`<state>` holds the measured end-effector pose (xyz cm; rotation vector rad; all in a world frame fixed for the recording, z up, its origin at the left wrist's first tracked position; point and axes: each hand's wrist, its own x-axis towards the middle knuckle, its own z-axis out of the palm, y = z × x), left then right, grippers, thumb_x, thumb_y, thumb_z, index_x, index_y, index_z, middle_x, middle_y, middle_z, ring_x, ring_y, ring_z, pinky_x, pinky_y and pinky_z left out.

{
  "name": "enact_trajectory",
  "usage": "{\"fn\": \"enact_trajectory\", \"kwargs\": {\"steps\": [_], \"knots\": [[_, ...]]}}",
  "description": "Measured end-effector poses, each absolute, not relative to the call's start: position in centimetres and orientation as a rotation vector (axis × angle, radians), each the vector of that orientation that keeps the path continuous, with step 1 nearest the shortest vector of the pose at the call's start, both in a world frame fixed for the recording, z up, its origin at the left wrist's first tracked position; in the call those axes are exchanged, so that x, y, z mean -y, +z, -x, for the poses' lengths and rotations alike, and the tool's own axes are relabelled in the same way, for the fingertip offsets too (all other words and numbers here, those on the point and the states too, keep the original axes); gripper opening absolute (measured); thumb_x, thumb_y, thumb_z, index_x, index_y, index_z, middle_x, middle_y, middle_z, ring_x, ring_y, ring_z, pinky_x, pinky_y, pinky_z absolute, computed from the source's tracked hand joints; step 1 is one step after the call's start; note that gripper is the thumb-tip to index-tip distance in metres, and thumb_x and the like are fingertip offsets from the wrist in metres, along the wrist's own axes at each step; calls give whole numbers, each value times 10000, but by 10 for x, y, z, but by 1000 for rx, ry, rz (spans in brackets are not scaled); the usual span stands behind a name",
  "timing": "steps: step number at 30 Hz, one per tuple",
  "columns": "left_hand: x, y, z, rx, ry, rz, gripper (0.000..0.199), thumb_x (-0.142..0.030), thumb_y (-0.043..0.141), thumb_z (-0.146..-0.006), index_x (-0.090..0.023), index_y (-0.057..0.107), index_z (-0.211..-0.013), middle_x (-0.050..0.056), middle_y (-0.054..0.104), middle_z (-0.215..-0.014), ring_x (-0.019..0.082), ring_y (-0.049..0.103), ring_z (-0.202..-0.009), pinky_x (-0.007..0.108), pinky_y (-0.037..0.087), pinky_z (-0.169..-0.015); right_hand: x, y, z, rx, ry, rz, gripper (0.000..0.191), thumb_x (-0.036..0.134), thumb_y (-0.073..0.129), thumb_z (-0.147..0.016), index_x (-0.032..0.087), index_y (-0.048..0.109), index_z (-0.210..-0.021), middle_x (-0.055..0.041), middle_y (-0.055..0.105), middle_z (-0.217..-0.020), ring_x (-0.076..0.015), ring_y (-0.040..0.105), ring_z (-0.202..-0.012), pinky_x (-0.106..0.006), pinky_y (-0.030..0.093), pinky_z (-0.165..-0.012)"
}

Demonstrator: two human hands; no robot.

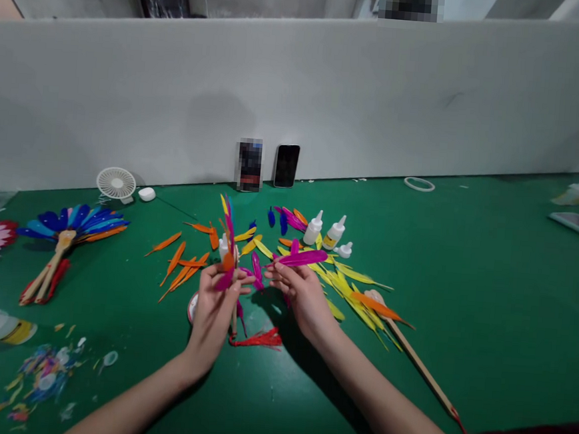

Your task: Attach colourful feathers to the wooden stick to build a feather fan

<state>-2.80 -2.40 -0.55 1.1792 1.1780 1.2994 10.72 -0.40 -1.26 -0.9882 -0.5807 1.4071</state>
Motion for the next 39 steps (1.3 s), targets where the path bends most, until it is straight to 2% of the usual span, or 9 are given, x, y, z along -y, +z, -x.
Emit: {"fn": "enact_trajectory", "kwargs": {"steps": [3,9,16,22,30,36,39], "knots": [[24,-5,29,-1179,1267,-1247,172,-329,540,-747,-167,554,-804,50,637,-799,185,636,-781,337,495,-762,4,-11,-108,600,1411,977,221,305,735,-523,165,622,-651,-20,677,-643,-164,650,-631,-277,483,-626],[25,-5,26,-1074,1343,-1111,202,-342,521,-769,-181,501,-889,23,617,-797,171,630,-776,337,508,-736,4,-9,-106,615,1428,985,253,359,731,-522,166,623,-646,-27,681,-624,-172,654,-625,-284,492,-621],[25,-8,26,-1094,1327,-1084,205,-339,537,-756,-177,493,-874,23,616,-796,171,621,-796,318,498,-705,7,-9,-103,641,1479,983,265,381,732,-525,166,629,-641,-38,685,-647,-162,645,-642,-270,476,-606],[26,-8,24,-1116,1289,-1083,241,-353,556,-740,-183,480,-892,17,623,-780,171,632,-781,318,501,-698,6,-11,-102,662,1424,1028,318,423,752,-478,166,584,-559,43,573,-486,-81,504,-443,-227,397,-490],[25,-7,24,-1155,1264,-1087,261,-377,589,-710,-177,488,-844,36,665,-760,183,635,-773,313,487,-673,7,-12,-102,708,1339,1024,346,418,724,-544,191,470,-481,88,437,-414,-60,412,-408,-210,336,-444],[24,-8,25,-1174,1252,-1038,269,-378,625,-676,-179,480,-785,31,658,-780,155,624,-693,270,469,-606,6,-10,-101,629,1415,999,346,396,773,-449,171,533,-557,69,526,-450,-61,461,-403,-203,358,-429],[23,-11,25,-1179,1259,-1005,280,-379,639,-659,-174,493,-783,10,639,-718,141,615,-646,251,462,-578,6,-7,-102,665,1431,971,353,410,772,-438,161,551,-556,45,569,-468,-65,473,-393,-210,372,-426]]}}
